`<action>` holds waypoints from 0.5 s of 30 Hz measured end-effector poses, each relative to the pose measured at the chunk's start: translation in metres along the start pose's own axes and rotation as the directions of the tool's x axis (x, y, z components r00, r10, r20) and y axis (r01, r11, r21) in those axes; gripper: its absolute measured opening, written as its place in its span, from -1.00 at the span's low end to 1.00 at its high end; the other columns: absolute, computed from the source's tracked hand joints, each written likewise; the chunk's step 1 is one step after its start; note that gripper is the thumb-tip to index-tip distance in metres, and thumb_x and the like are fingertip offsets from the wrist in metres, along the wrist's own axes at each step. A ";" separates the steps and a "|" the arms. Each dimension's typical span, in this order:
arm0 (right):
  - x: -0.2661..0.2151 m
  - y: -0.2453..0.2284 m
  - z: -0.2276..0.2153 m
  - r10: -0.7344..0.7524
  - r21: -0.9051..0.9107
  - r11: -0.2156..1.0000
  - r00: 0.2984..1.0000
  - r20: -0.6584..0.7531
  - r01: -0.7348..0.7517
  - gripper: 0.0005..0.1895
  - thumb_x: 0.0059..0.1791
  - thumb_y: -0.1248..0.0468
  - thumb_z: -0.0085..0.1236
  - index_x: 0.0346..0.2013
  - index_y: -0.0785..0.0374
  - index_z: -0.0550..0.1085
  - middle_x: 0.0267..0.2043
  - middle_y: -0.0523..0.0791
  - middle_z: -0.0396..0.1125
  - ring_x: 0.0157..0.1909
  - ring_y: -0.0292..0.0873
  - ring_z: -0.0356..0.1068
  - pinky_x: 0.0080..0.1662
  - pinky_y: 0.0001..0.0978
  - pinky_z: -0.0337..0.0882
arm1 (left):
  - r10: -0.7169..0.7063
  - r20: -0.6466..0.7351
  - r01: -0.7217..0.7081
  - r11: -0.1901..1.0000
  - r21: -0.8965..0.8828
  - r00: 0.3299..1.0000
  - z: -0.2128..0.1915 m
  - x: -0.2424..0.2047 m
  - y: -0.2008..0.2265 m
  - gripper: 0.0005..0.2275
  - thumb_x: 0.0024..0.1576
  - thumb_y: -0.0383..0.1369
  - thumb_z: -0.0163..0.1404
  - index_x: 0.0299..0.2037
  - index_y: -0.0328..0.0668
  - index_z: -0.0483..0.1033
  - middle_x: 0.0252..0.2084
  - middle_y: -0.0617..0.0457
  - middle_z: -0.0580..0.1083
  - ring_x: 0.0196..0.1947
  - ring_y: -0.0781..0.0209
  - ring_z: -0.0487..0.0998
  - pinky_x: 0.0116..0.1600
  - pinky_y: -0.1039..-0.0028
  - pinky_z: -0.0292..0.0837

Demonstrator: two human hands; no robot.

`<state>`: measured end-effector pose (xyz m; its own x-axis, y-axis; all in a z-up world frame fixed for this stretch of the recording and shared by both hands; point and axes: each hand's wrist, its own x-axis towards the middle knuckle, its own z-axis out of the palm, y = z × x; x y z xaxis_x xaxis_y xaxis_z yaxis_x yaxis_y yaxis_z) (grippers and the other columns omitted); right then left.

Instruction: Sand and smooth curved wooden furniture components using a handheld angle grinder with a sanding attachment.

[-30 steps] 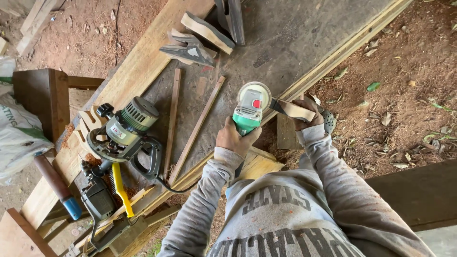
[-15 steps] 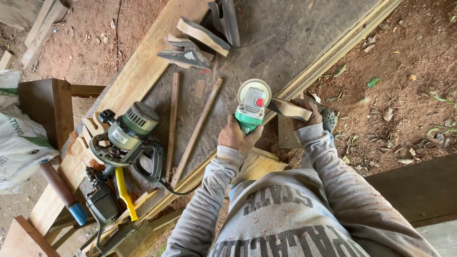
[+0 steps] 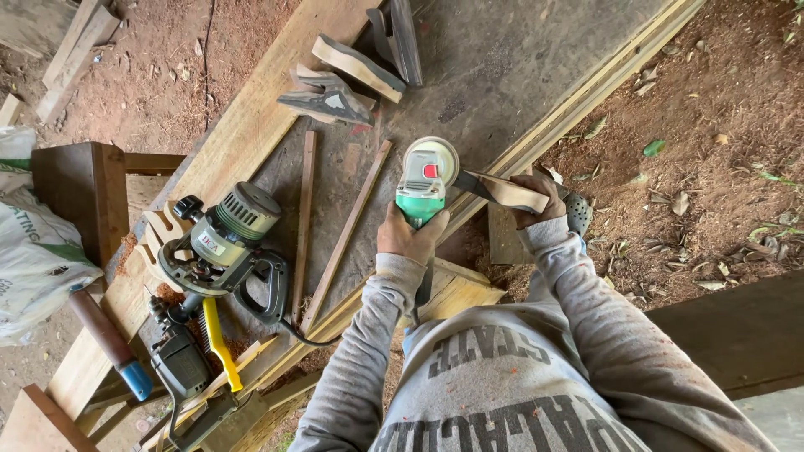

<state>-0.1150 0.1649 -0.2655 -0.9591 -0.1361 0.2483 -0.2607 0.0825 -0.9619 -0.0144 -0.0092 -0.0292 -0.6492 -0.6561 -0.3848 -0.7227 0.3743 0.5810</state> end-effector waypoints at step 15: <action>0.005 0.105 -0.001 -0.229 0.382 0.913 0.957 0.178 0.147 -0.06 -0.54 -0.05 0.65 0.03 0.33 0.59 -0.04 0.03 0.51 0.00 -0.14 0.46 0.21 -0.30 0.30 | -0.093 0.099 0.101 0.992 -0.075 0.991 0.002 0.003 0.000 -0.43 -0.16 0.07 0.22 -0.10 -0.16 0.41 -0.16 -0.33 0.56 0.02 -0.35 0.55 0.13 -0.02 0.45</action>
<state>-0.1477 0.1740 -0.3649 -0.8387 -0.3248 0.4372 -0.3369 -0.3214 -0.8850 -0.0170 -0.0101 -0.0322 -0.5992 -0.6203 -0.5063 -0.7646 0.2557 0.5917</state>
